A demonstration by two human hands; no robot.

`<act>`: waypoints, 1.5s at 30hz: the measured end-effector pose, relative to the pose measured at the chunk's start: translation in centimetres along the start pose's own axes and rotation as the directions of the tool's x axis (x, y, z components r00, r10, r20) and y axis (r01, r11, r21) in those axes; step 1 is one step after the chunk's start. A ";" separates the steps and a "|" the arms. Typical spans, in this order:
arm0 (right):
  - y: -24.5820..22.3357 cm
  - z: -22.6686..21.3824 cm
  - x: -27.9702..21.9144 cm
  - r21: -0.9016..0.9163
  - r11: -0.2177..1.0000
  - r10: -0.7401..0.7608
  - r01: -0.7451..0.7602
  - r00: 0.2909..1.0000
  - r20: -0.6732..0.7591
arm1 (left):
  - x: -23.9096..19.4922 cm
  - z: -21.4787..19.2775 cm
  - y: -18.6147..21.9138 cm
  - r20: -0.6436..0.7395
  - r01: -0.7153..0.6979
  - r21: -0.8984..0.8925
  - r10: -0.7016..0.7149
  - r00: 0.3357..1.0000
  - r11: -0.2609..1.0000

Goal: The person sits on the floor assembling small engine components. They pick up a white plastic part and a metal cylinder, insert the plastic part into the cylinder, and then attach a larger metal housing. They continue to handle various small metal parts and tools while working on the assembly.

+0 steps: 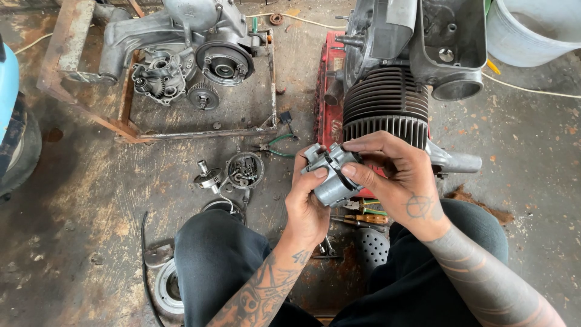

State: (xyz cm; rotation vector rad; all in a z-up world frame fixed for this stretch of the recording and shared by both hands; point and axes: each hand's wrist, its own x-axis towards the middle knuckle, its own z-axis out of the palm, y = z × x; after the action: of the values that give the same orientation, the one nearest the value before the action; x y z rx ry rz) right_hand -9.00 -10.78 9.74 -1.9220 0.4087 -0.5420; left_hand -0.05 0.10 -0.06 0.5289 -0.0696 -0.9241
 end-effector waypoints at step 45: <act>1.4 -0.2 1.2 0.134 0.975 -0.219 0.179 0.890 0.401 | 0.3 0.2 2.1 -0.105 0.218 -0.179 -0.239 0.965 0.959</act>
State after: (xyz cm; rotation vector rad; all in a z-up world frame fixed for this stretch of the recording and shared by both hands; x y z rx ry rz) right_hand -8.14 -12.11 8.75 -1.9349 -0.0889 -0.2640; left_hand 1.65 0.84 1.05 0.4440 0.1854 -1.1100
